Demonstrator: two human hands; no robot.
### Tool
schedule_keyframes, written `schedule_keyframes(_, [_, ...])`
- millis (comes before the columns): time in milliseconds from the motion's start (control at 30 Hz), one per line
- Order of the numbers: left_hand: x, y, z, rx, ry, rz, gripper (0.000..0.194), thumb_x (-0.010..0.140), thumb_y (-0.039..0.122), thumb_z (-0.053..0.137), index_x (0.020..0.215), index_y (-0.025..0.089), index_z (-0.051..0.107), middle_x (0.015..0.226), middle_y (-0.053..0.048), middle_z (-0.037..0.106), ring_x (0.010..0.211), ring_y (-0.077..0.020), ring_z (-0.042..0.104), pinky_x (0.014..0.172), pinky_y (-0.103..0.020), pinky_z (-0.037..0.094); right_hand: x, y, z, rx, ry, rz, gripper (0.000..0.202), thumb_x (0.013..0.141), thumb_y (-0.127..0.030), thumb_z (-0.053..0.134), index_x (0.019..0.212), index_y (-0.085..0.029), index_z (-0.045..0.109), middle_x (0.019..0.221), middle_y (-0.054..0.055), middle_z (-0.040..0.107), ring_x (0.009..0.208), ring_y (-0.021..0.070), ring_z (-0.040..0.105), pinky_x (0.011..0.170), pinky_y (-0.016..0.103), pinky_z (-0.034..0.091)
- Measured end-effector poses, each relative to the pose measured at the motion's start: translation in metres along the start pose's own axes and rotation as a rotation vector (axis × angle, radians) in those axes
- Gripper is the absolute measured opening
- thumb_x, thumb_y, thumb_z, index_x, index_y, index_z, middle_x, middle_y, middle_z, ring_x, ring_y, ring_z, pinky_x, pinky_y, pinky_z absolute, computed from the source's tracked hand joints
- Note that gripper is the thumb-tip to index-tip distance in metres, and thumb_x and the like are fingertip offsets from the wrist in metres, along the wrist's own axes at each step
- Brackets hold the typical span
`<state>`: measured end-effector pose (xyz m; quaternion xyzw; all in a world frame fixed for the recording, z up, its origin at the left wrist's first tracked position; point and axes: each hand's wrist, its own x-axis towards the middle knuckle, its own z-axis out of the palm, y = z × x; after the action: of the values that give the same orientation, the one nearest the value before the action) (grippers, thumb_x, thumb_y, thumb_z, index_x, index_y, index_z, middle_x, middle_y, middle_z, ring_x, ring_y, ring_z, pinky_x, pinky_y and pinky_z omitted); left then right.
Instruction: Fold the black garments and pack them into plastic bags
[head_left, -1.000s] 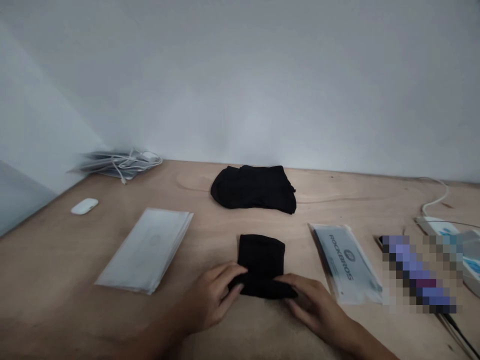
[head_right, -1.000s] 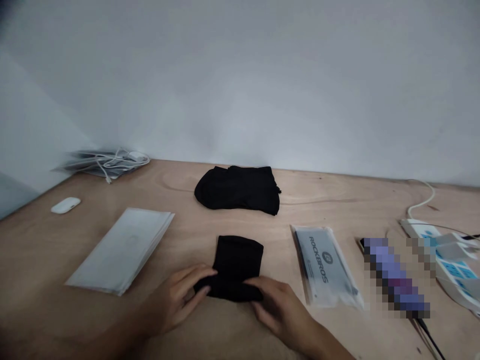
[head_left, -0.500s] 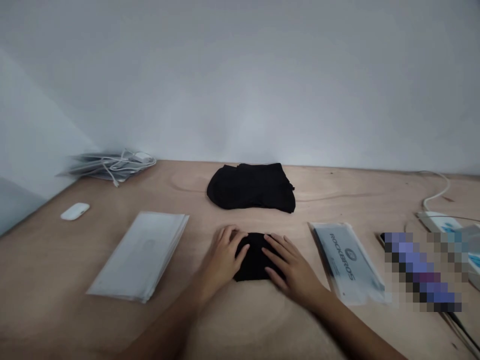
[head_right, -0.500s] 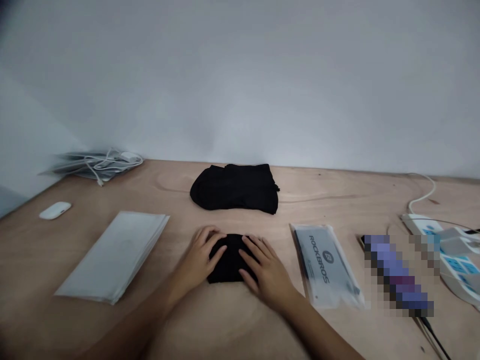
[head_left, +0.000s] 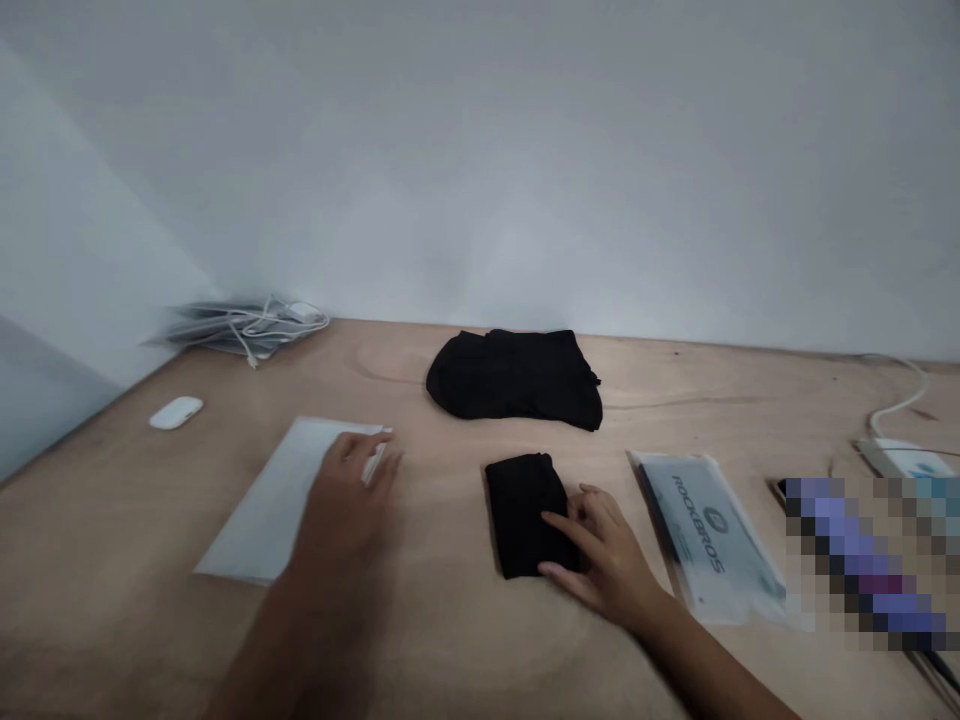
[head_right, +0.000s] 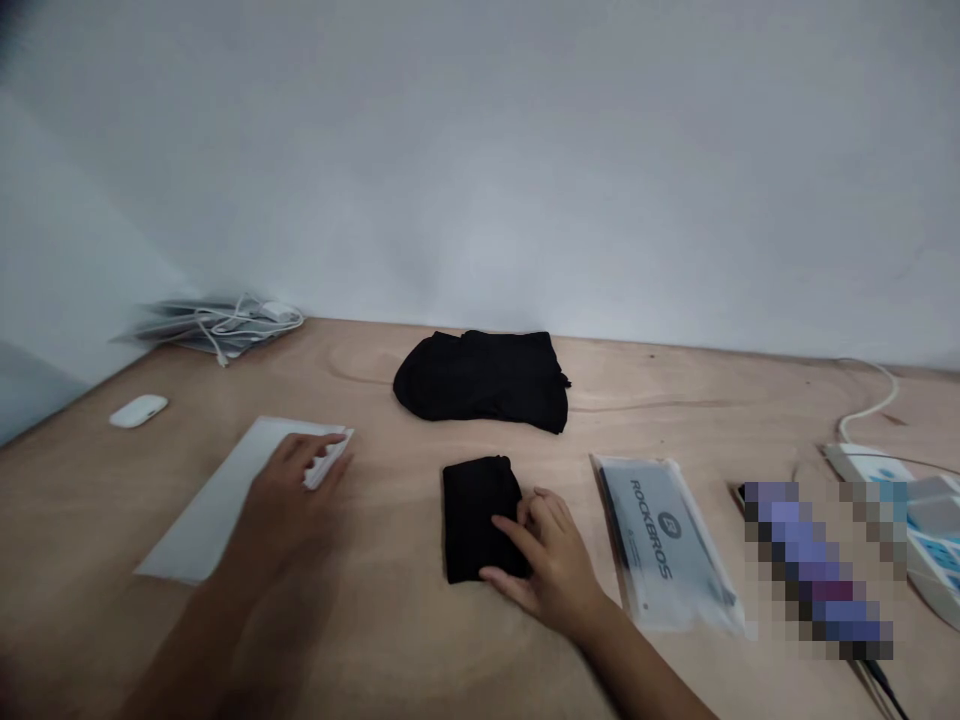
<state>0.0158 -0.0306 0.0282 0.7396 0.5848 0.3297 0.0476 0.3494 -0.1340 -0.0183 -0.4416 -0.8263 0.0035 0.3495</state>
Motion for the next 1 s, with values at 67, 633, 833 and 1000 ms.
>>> schedule_keyframes(67, [0.0,-0.027,-0.018,0.104,-0.074,-0.163,0.043,0.089,0.053,0.053,0.113,0.02,0.068,0.099,-0.007,0.063,0.087,-0.0271,0.064,0.085,-0.043,0.052,0.007,-0.003,-0.002,-0.013,-0.069,-0.024,0.056,0.089,-0.044,0.071,0.136,-0.017,0.058,0.126,0.018,0.061,0.122,0.0339,0.057,0.108,0.064,0.042])
schedule_keyframes(633, [0.0,-0.052,-0.038,0.052,-0.268,-0.252,0.037,0.077,0.045,0.054,0.099,0.021,0.071,0.075,-0.002,0.072,0.068,-0.0221,0.067,0.065,-0.029,0.05,-0.006,-0.004,0.004,-0.154,-0.396,0.093,0.075,0.089,-0.037,0.069,0.156,-0.027,0.036,0.164,0.011,0.031,0.151,0.0335,0.028,0.117,0.063,0.03])
schedule_keyframes(833, [-0.009,0.046,-0.002,-0.204,-0.144,-0.038,0.019,0.084,0.026,0.053,0.093,0.022,0.069,0.069,0.003,0.063,0.058,-0.0138,0.058,0.059,-0.024,0.048,-0.009,-0.004,0.006,-0.184,-0.372,0.115,0.073,0.088,-0.037,0.069,0.154,-0.024,0.04,0.163,0.013,0.032,0.151,0.0336,0.027,0.117,0.063,0.031])
schedule_keyframes(1000, [-0.033,0.094,0.056,-0.345,-0.384,0.163,0.018,0.088,0.011,0.05,0.085,0.019,0.067,0.076,-0.001,0.062,0.068,-0.015,0.062,0.065,-0.026,0.052,-0.002,-0.009,-0.001,-0.183,-0.398,0.107,0.072,0.086,-0.034,0.071,0.152,-0.022,0.044,0.163,0.015,0.031,0.151,0.0359,0.026,0.116,0.064,0.03])
